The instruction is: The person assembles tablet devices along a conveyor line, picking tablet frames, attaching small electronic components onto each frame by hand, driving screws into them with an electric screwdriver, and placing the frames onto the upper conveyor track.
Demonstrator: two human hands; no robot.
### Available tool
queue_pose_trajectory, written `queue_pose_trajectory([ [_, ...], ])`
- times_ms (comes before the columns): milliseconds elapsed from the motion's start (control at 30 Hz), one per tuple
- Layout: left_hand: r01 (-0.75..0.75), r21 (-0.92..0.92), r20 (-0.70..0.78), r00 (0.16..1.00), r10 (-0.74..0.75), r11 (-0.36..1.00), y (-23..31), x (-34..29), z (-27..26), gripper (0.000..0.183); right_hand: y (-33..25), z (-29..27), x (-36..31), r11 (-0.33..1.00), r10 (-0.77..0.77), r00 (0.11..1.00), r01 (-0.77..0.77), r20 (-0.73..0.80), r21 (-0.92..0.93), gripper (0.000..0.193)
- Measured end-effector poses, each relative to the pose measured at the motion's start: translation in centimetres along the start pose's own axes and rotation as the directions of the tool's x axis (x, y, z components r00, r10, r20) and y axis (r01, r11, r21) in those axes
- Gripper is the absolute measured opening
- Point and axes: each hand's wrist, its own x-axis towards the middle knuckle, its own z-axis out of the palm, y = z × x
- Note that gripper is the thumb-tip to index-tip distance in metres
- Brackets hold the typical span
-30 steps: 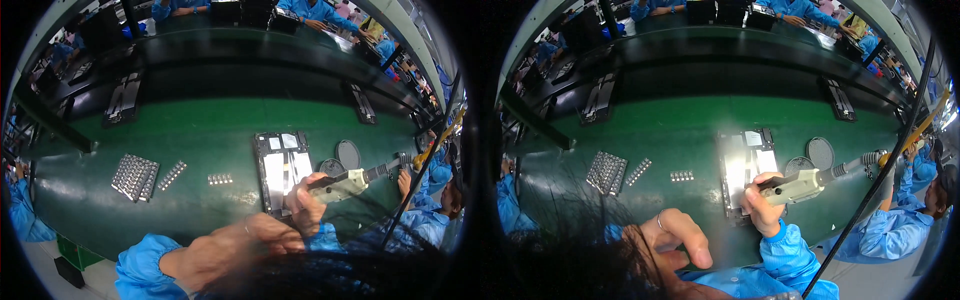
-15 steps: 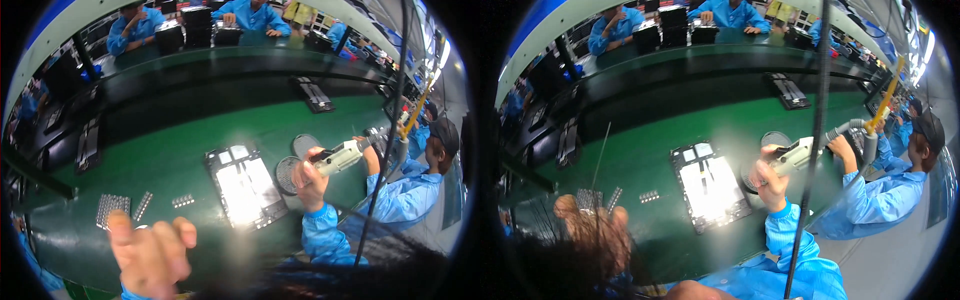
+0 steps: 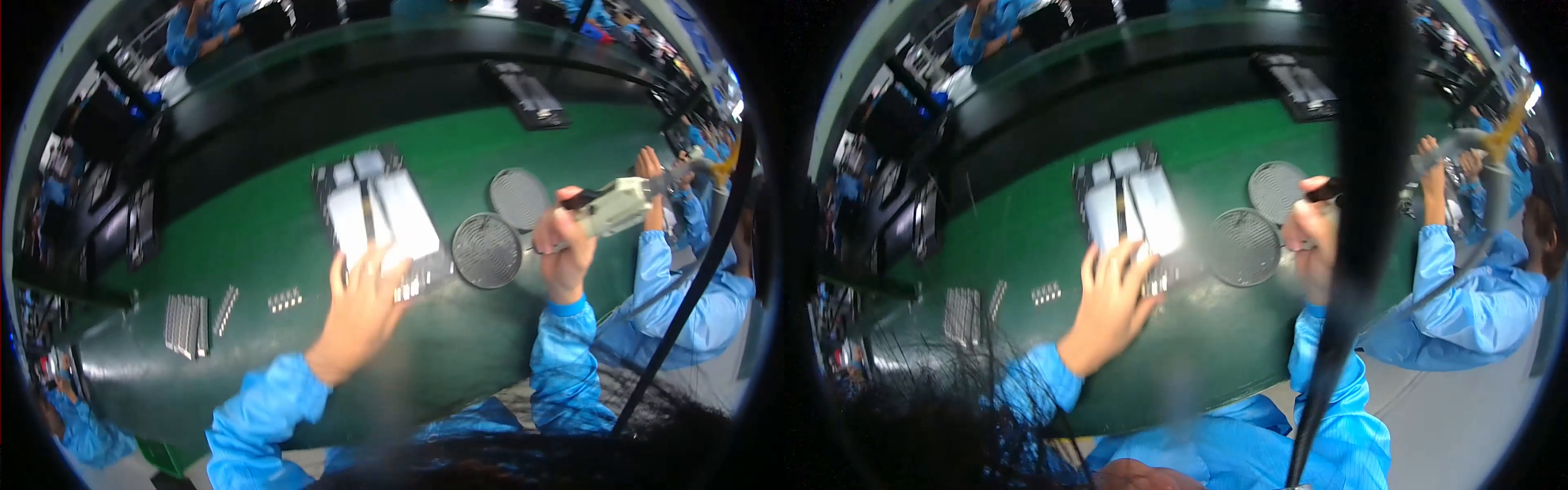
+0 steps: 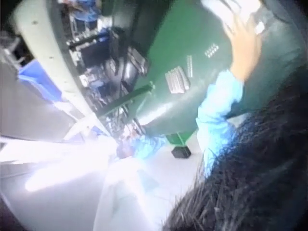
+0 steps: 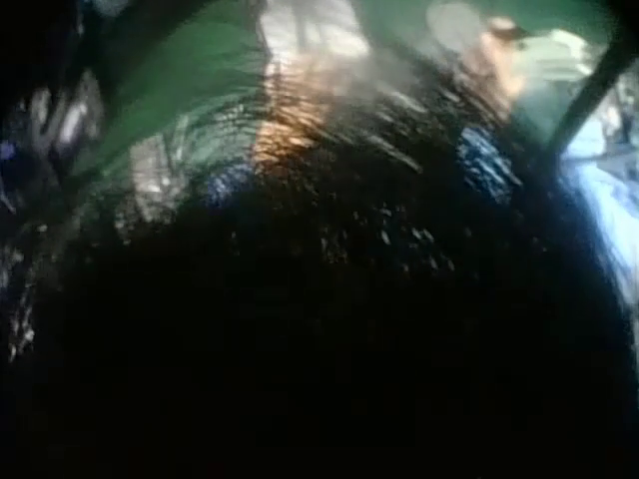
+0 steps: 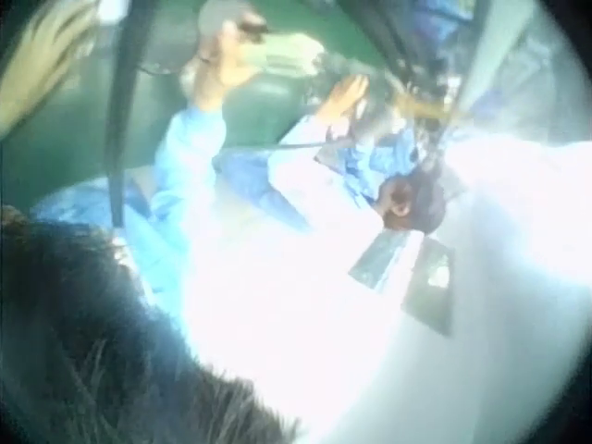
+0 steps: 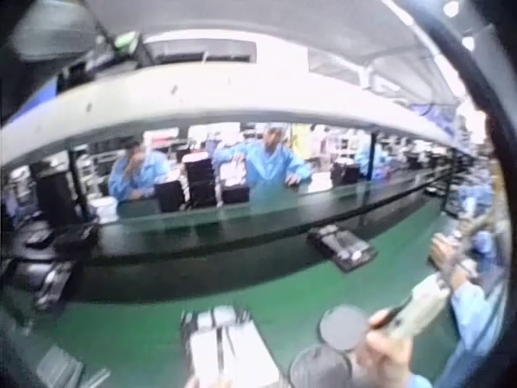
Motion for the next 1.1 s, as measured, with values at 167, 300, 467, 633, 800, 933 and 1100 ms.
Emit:
queue_pose_trajectory([
  [167, 0.078, 0.112, -0.201, 0.978, -0.054, 0.991, -7.5, 9.3, 2.5, 0.052, 0.8, -0.3, 0.6, 0.996, -0.004, 0.999, 0.007, -0.04, 0.084, 0.03],
  [300, 0.284, 0.108, -0.204, 0.944, -0.258, 0.953, -11.4, 13.6, 1.7, 0.048, 0.7, 1.3, 1.0, 0.999, -0.011, 1.0, 0.011, -0.009, 0.039, 0.033],
  [467, 0.471, 0.28, -0.283, 0.873, -0.397, 0.837, -7.8, 21.2, 2.7, 0.065, 1.3, 0.2, 0.7, 0.997, -0.056, 0.996, 0.06, -0.074, 0.047, 0.035],
  [633, 0.041, -0.39, -0.135, 0.986, -0.101, 0.92, 0.9, 29.3, 8.6, 0.062, 1.3, -0.2, 0.1, 0.991, -0.135, 0.981, 0.133, -0.141, -0.025, 0.039],
  [800, -0.019, -0.247, -0.227, 0.973, -0.038, 0.969, 2.6, 33.8, 14.6, 0.069, 1.6, 0.1, 0.3, 0.979, -0.185, 0.966, 0.164, -0.181, -0.124, 0.04],
  [933, 0.031, -0.127, -0.221, 0.973, -0.059, 0.991, 3.7, 36.8, 16.4, 0.076, 1.6, -0.5, 0.0, 0.996, -0.076, 0.96, 0.062, -0.27, -0.062, 0.037],
  [1100, 0.113, -0.168, -0.337, 0.927, -0.165, 0.979, 4.1, 37.3, 17.5, 0.05, 2.2, -1.1, 0.2, 0.998, -0.024, 0.972, 0.009, -0.235, -0.064, 0.038],
])
